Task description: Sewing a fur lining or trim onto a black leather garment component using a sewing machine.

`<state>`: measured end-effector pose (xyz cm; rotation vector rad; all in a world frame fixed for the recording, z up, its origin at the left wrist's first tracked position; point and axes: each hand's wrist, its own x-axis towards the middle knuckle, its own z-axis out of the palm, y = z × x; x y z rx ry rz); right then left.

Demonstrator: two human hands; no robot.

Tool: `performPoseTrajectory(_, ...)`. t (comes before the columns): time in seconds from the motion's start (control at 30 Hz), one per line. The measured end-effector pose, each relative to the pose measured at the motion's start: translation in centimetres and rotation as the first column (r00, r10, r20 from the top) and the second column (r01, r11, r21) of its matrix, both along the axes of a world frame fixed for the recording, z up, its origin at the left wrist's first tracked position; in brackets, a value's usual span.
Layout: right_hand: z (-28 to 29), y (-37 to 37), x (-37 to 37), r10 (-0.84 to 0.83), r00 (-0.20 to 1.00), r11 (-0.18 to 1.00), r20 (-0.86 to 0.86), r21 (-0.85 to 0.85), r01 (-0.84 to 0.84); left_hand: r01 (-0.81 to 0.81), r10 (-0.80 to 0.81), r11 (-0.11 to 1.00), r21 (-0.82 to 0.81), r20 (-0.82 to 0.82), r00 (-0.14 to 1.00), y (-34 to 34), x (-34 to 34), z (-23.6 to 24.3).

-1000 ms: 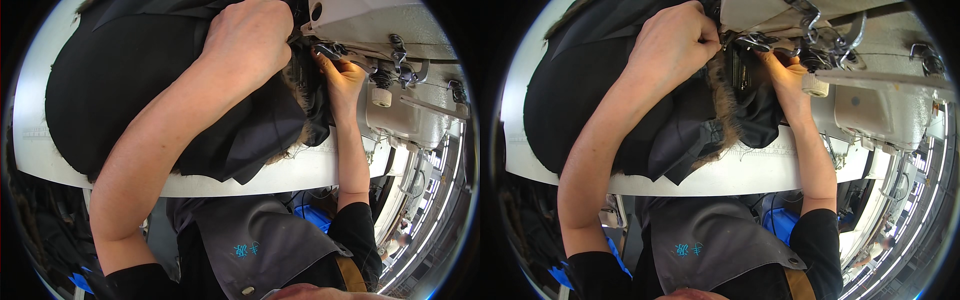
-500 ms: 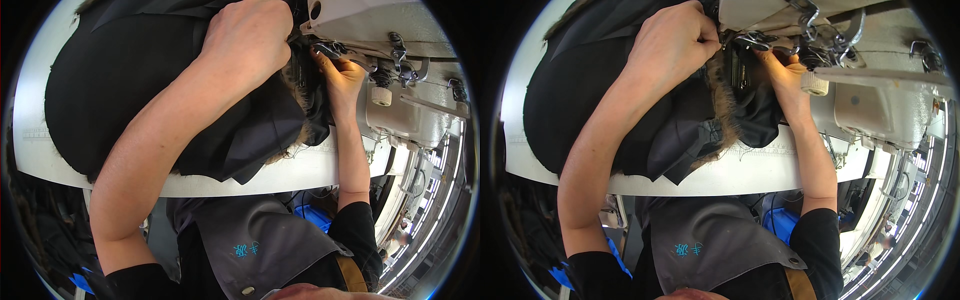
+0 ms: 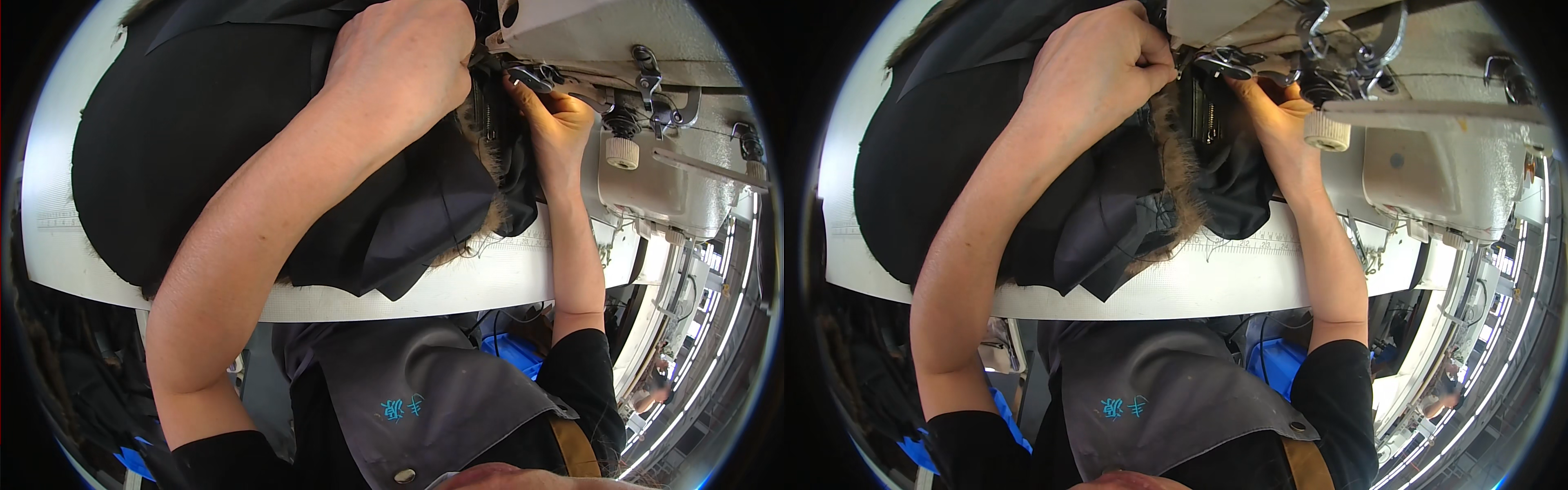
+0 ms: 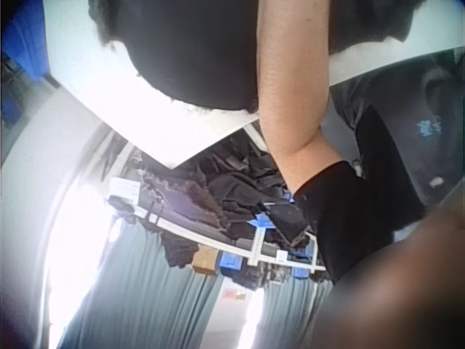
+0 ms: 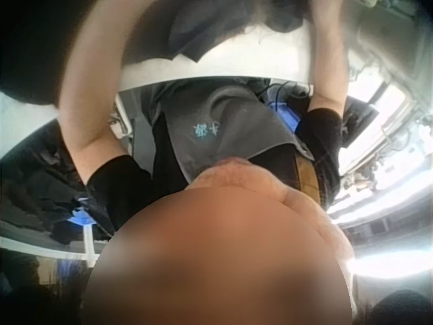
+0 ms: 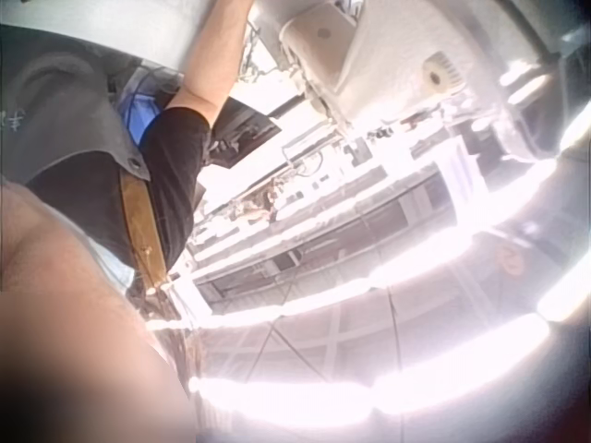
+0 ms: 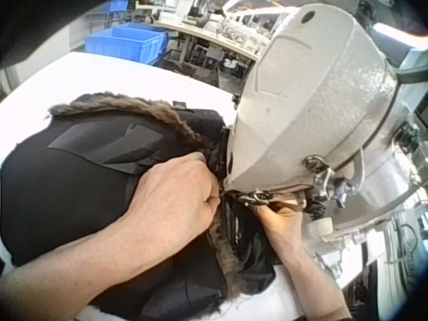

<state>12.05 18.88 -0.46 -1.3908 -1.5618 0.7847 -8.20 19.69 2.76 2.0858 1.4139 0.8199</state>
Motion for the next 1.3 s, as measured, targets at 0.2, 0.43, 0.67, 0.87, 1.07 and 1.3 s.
performPoseTrajectory(0.2,0.0,0.0,0.1,0.022,0.998,0.999,0.055,-0.039,-0.02,-0.02,0.02,1.0,0.02,0.003,1.0,-0.1,0.1,-0.1)
performPoseTrajectory(0.43,0.2,0.0,0.0,0.034,0.999,0.999,0.042,-0.009,-0.034,-0.026,0.026,1.0,0.002,0.01,1.0,-0.1,-0.1,-0.1)
performPoseTrajectory(0.67,0.2,0.0,0.0,0.03,0.998,0.999,0.051,0.013,-0.031,-0.026,0.026,1.0,-0.002,0.002,1.0,-0.1,-0.1,0.0)
performPoseTrajectory(0.87,0.1,-0.1,0.0,0.024,0.999,1.0,0.044,-0.014,-0.023,-0.029,0.031,0.998,0.049,-0.033,0.999,0.4,0.1,-1.7)
performPoseTrajectory(1.07,-0.1,0.0,0.6,0.057,0.994,0.998,0.09,-0.007,-0.056,-0.01,0.01,1.0,-0.013,-0.016,1.0,0.0,0.0,0.0)
performPoseTrajectory(1.3,-0.3,0.1,0.6,0.047,0.993,0.999,0.104,0.001,-0.048,-0.012,0.012,0.999,-0.032,-0.014,1.0,0.1,0.1,-0.1)
